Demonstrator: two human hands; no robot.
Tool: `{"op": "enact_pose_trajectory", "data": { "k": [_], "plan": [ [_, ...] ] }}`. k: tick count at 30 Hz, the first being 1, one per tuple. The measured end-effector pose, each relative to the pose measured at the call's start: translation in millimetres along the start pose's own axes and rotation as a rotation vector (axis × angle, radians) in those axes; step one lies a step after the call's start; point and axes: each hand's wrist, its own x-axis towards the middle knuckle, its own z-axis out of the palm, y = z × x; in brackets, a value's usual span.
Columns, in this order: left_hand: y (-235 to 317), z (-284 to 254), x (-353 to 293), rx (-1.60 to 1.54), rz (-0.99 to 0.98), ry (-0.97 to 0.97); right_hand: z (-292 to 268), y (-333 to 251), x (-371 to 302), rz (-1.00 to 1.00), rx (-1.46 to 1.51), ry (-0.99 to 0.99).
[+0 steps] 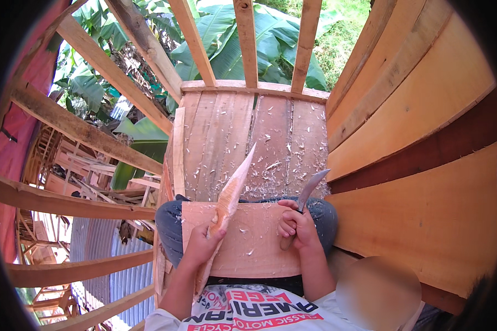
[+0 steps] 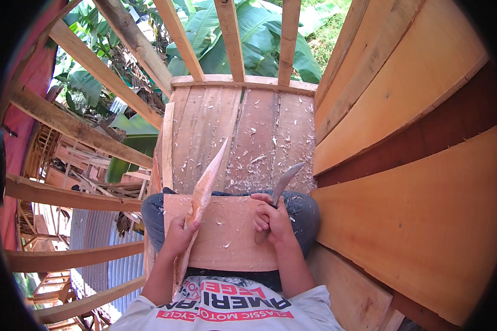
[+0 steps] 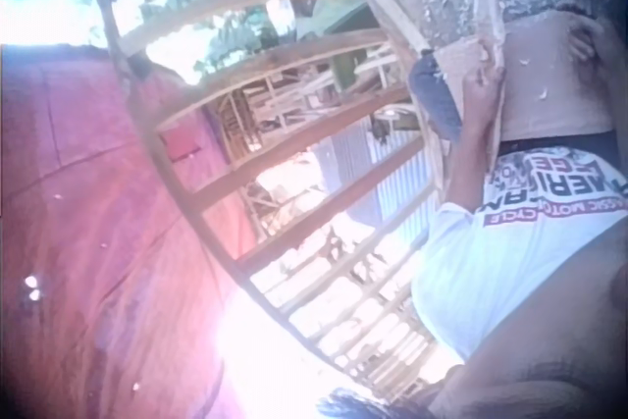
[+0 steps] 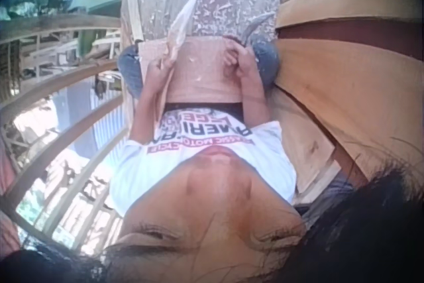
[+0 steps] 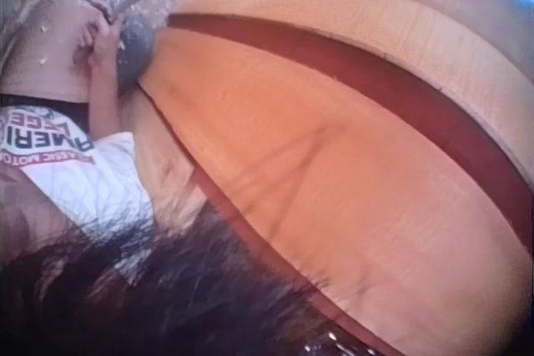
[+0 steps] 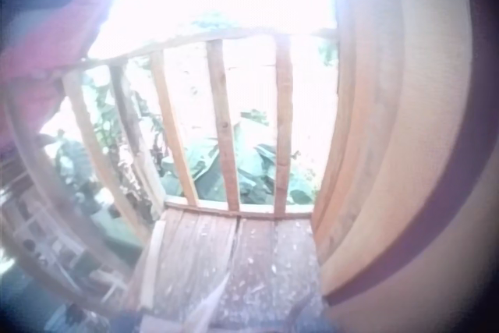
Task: The person is sitting on a wooden platform and carving a piece of wood using a curved knife. They hold the wood in their left hand and use the knife in their right hand to shave off thin layers, creating wood shavings that accumulate on the platform.
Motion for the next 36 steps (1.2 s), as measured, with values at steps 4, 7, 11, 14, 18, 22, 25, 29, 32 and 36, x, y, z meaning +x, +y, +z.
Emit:
{"op": "enact_pose_trajectory", "data": {
  "k": [4, 7, 11, 14, 18, 22, 25, 29, 32, 36],
  "plan": [
    [5, -1, 0, 0.05, -0.025, -0.005, -8, -7, 0, 0.027, 0.066, -0.088],
    [3, 0, 1, 0.044, -0.011, -0.004, -12, -6, 1, 0.028, 0.088, -0.106],
    [-4, 1, 3, 0.003, 0.026, 0.008, -17, -5, 5, 0.043, 0.112, -0.156],
    [-4, -1, 3, 0.061, -0.019, -0.021, -18, -4, 5, 0.043, 0.134, -0.179],
    [0, 1, 4, 0.035, -0.005, -0.019, -27, -2, 8, 0.026, 0.135, -0.256],
    [1, 0, 5, 0.038, -0.011, -0.026, -28, -1, 9, 0.029, 0.139, -0.275],
    [-1, 0, 5, 0.031, -0.004, -0.025, -27, 0, 9, 0.027, 0.142, -0.28],
    [-2, 0, 3, 0.032, -0.008, -0.017, -27, 0, 9, 0.023, 0.134, -0.279],
    [1, 1, 4, 0.034, -0.005, -0.015, -27, 0, 9, 0.016, 0.137, -0.268],
    [-3, 1, 3, 0.027, 0.0, -0.014, -24, 0, 8, 0.011, 0.12, -0.239]
  ]
}}
